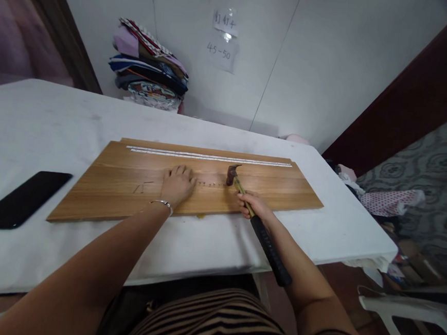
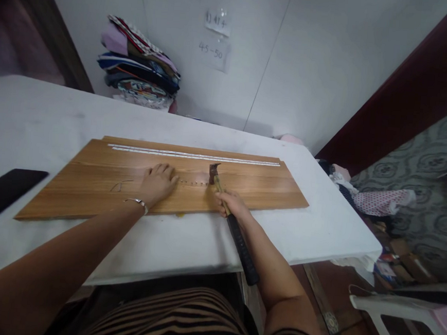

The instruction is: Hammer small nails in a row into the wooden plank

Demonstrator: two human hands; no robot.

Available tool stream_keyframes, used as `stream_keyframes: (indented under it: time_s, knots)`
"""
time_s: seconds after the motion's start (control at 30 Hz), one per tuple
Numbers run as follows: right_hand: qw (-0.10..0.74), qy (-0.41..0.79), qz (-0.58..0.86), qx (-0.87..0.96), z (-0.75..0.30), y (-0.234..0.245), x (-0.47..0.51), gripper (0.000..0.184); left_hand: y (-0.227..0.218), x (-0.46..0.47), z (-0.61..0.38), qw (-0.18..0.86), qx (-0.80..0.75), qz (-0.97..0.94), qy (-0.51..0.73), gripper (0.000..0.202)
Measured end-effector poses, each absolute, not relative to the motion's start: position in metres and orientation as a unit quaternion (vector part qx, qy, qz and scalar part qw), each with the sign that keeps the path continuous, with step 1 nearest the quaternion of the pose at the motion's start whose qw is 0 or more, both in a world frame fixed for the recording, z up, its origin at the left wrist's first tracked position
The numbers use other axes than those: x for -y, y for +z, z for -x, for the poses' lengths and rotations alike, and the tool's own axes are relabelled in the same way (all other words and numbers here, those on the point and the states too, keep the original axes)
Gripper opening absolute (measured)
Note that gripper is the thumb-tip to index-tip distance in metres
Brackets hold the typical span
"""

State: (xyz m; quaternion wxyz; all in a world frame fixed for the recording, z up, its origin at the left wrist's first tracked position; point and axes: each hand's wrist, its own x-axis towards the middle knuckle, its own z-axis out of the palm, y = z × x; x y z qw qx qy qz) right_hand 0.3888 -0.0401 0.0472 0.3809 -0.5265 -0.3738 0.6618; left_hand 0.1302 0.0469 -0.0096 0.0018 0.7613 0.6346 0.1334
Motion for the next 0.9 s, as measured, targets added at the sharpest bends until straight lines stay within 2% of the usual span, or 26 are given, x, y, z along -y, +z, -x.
stream_keyframes:
  time_s: [0.9]
  knots:
    - [0.379, 0.666, 0.533, 0.359, -0.395, 0.0478, 0.0379, 0.039, -0.0056, -0.0444, -0.1302, 0.003, -0.632, -0.764, 0.128, 0.047]
